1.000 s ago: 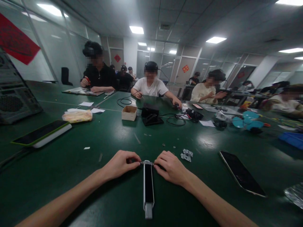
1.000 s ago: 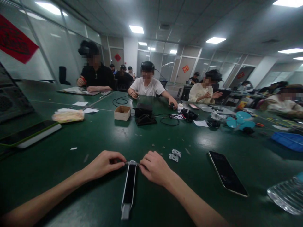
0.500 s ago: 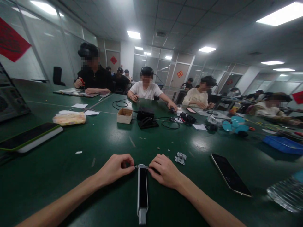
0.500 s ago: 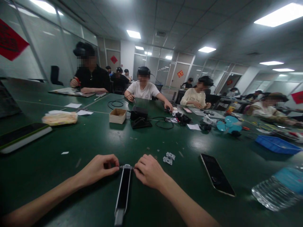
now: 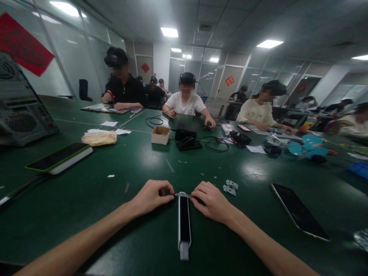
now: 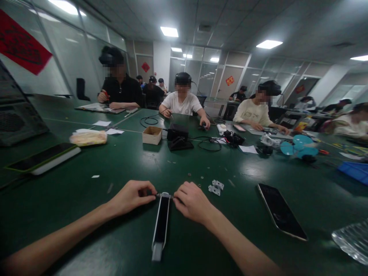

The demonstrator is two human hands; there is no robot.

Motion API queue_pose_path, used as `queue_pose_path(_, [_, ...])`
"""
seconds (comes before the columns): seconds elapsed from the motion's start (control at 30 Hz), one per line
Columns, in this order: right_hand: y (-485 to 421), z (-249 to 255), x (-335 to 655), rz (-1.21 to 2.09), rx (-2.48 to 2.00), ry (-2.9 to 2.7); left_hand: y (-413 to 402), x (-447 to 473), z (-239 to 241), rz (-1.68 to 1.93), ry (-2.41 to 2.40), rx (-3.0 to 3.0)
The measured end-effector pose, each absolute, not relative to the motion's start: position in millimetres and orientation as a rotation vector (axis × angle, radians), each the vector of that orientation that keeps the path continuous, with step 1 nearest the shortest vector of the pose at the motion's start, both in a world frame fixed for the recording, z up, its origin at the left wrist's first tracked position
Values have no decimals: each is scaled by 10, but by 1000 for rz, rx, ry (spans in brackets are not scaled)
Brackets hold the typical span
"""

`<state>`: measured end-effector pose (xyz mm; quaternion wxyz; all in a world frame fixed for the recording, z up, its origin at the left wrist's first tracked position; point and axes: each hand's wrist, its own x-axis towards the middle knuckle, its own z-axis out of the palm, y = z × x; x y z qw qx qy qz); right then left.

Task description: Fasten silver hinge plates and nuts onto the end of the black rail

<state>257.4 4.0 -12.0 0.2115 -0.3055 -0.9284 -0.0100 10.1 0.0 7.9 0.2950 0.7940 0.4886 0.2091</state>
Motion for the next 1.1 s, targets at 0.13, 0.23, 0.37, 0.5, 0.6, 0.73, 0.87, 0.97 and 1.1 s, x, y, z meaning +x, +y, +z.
queue_pose_path(0.13, [43, -130, 2581, -37, -851, -2590, -4, 95, 96, 566, 1266, 2134])
queue_pose_path(0.23, [42, -127, 2585, -50, -843, -2594, -10, 90, 124, 564, 1225, 2141])
queue_pose_path(0.37, [35, -105, 2588, -50, -846, -2605, -12, 84, 143, 552, 1233, 2155])
queue_pose_path(0.5, [30, -83, 2582, -36, -854, -2613, -5, 79, 129, 543, 1244, 2143])
queue_pose_path(0.6, [31, -81, 2579, -32, -850, -2612, -1, 78, 114, 543, 1260, 2118])
queue_pose_path(0.73, [34, -90, 2579, -35, -848, -2618, -1, 80, 103, 570, 1239, 2091])
queue_pose_path(0.87, [41, -105, 2582, -70, -829, -2609, -2, 87, 98, 565, 1258, 2074])
queue_pose_path(0.97, [49, -120, 2584, -68, -829, -2603, -3, 96, 93, 556, 1265, 2063])
queue_pose_path(1.1, [52, -127, 2582, -46, -832, -2602, -6, 100, 98, 548, 1269, 2044])
